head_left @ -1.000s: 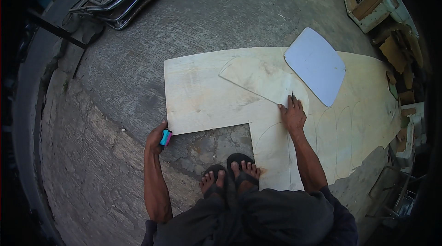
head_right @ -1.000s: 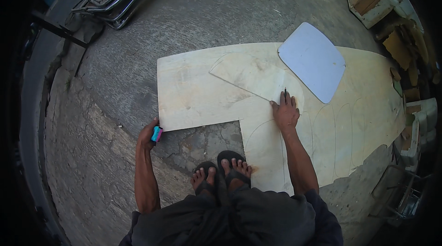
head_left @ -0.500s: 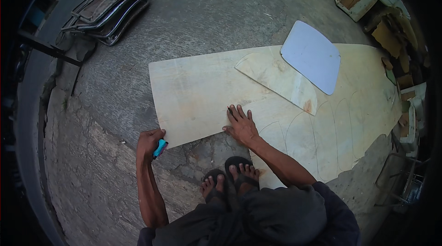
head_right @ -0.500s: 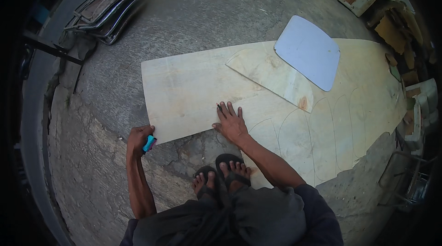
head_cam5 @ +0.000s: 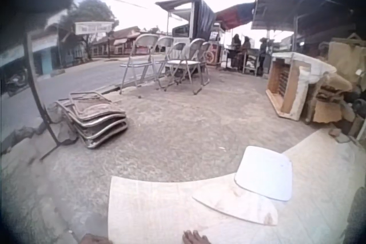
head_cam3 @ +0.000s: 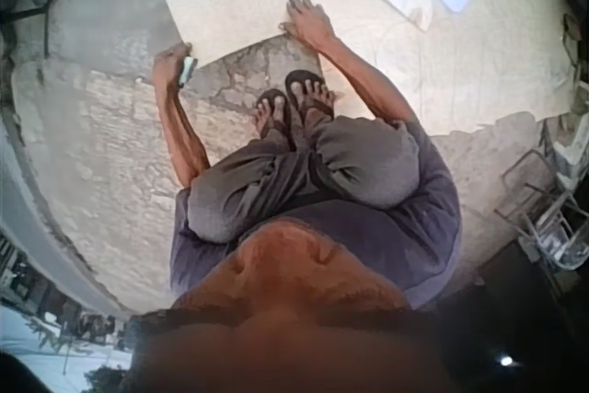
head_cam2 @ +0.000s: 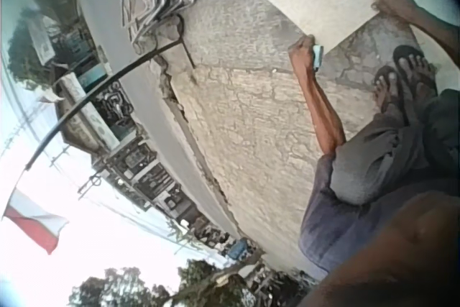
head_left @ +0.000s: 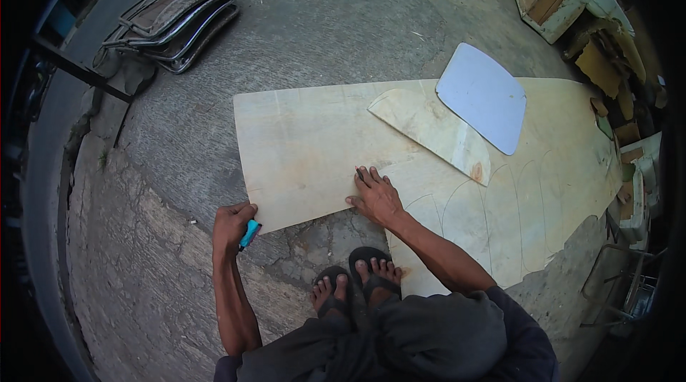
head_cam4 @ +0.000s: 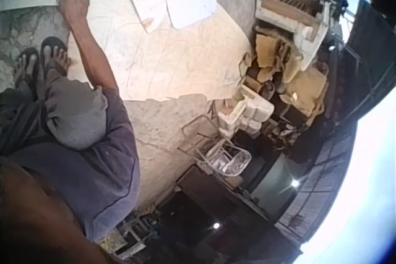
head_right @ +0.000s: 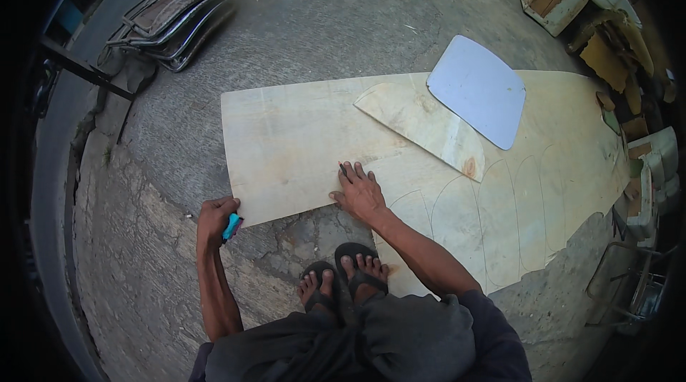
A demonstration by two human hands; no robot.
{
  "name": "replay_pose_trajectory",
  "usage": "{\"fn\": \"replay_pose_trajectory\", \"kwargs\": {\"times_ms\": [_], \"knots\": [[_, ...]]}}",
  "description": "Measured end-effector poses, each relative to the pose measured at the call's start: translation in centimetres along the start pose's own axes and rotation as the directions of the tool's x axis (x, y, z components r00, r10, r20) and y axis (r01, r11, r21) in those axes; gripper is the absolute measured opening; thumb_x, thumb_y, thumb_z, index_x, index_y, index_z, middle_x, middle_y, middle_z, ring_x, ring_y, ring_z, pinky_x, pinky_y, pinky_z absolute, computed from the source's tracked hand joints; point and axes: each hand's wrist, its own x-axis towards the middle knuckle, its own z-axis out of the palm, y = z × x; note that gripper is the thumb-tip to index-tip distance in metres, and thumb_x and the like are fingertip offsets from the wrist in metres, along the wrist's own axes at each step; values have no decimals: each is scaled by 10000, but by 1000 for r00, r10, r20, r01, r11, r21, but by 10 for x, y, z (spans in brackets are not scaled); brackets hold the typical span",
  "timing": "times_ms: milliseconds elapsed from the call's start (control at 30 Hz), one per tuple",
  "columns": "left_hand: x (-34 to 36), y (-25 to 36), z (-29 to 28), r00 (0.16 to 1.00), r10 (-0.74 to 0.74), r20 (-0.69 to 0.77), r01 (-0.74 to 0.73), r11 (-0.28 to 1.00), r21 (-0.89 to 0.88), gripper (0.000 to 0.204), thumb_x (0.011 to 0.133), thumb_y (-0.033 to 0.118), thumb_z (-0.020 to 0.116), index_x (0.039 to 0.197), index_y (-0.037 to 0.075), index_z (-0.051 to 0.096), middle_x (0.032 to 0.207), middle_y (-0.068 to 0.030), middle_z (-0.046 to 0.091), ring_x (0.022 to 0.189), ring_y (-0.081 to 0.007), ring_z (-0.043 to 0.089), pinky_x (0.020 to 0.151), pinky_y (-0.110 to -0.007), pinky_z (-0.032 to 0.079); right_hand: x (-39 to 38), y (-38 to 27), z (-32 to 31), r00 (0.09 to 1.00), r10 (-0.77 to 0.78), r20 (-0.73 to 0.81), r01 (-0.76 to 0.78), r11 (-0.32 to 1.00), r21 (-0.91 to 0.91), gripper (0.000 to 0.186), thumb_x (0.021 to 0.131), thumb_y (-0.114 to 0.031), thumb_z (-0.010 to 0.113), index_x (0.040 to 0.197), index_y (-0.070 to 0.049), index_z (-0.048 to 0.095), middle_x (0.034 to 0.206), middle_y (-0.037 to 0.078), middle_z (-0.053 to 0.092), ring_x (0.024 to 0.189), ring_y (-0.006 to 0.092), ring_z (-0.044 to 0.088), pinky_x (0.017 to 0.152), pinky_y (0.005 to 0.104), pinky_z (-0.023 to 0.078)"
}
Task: The person traces a pattern onto a large piece of plywood using a template and a pencil, then begins cutting the wood with a hand saw while sitting on the ground.
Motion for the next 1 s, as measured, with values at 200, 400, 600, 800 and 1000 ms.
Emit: {"fn": "replay_pose_trajectory", "kwargs": {"times_ms": [200, 400, 600, 800, 1000], "knots": [[1, -8, 4, 1000, 21, -18, -22, 998, -54, 304, 919, 222, 658, 905, -60, 772, 614, -57, 624, 486, -110, 531, 475, -309, 413, 47, -17, -39, 996, -77, -44, 76, 997, -14, 757, 987, -517, 583, 1567, -75, 381, 1686, 105, 279, 1549, 345, 263, 1174, 681, 296], [1, 20, 4, 998, -62, 17, 61, 997, 37, 331, 895, 217, 672, 1037, -57, 791, 708, -84, 693, 602, -126, 584, 599, -315, 473, 63, -19, -34, 995, -45, 84, 49, 998, -44, 678, 1029, -488, 521, 1554, -77, 399, 1667, 128, 310, 1534, 370, 291, 1140, 671, 369], [-1, 30, 9, 998, -66, 4, 65, 994, 86, 337, 893, 214, 669, 1029, -72, 786, 719, -95, 703, 609, -138, 599, 615, -331, 493, 65, -18, -28, 996, -37, 75, 40, 998, -38, 604, 1049, -398, 507, 1550, -76, 408, 1662, 134, 319, 1529, 379, 299, 1132, 673, 378], [0, 27, 10, 1000, -26, 2, 26, 999, 45, 326, 892, 208, 670, 999, -80, 780, 687, -85, 683, 568, -133, 580, 572, -322, 471, 62, -18, -31, 997, -31, 66, 33, 999, -23, 593, 1047, -361, 511, 1555, -76, 400, 1670, 118, 309, 1536, 361, 291, 1131, 673, 370], [29, -19, -13, 994, -55, 99, 53, 998, 25, 259, 863, 156, 710, 977, -63, 789, 753, -105, 715, 576, -145, 611, 547, -320, 476, 54, -11, -32, 994, -57, -97, 61, 997, 39, 576, 1030, -347, 553, 1523, -68, 451, 1624, 134, 393, 1512, 366, 339, 1132, 676, 353]]}}
